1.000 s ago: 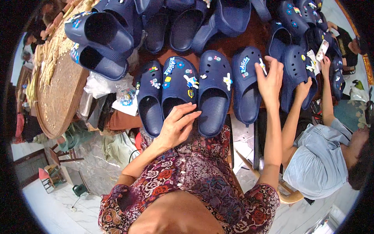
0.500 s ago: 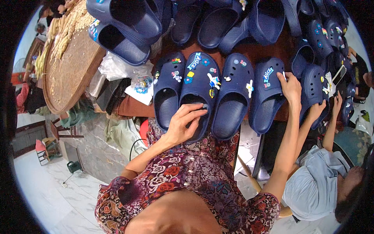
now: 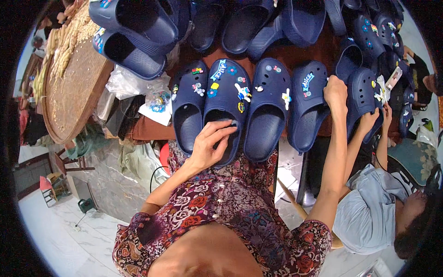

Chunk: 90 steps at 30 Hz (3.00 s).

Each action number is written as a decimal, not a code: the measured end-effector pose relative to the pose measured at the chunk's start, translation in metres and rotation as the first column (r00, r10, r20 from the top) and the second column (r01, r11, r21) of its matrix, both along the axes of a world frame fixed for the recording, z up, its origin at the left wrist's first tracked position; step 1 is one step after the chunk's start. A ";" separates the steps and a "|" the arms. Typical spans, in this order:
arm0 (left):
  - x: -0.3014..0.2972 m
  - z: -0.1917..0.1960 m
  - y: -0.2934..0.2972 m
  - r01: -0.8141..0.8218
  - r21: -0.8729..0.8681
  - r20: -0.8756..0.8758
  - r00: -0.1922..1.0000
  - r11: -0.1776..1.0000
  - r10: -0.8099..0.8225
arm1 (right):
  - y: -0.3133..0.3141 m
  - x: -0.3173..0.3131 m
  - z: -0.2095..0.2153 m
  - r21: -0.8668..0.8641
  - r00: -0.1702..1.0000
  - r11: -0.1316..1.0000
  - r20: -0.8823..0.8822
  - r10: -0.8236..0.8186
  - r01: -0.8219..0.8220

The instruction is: Attaching decorative charms to rubber clogs.

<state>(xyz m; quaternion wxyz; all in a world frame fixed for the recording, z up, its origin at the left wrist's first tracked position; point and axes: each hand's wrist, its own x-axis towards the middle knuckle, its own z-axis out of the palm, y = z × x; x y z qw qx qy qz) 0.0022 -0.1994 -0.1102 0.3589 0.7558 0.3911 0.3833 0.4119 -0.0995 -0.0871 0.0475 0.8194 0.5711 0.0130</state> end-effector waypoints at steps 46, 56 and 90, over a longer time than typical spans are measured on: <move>0.152 0.004 0.055 0.589 -0.797 0.544 0.599 0.137 0.587 | -0.003 -0.090 -0.006 0.294 0.517 0.956 -0.820 0.246 0.012; 0.161 -0.035 0.056 0.689 -0.689 0.671 0.489 0.224 0.557 | 0.004 -0.096 0.007 0.163 0.539 0.985 -0.835 0.110 0.051; 0.166 -0.048 0.054 0.686 -0.685 0.701 0.529 0.245 0.479 | 0.029 -0.068 -0.002 0.049 0.416 0.970 -0.897 0.147 -0.237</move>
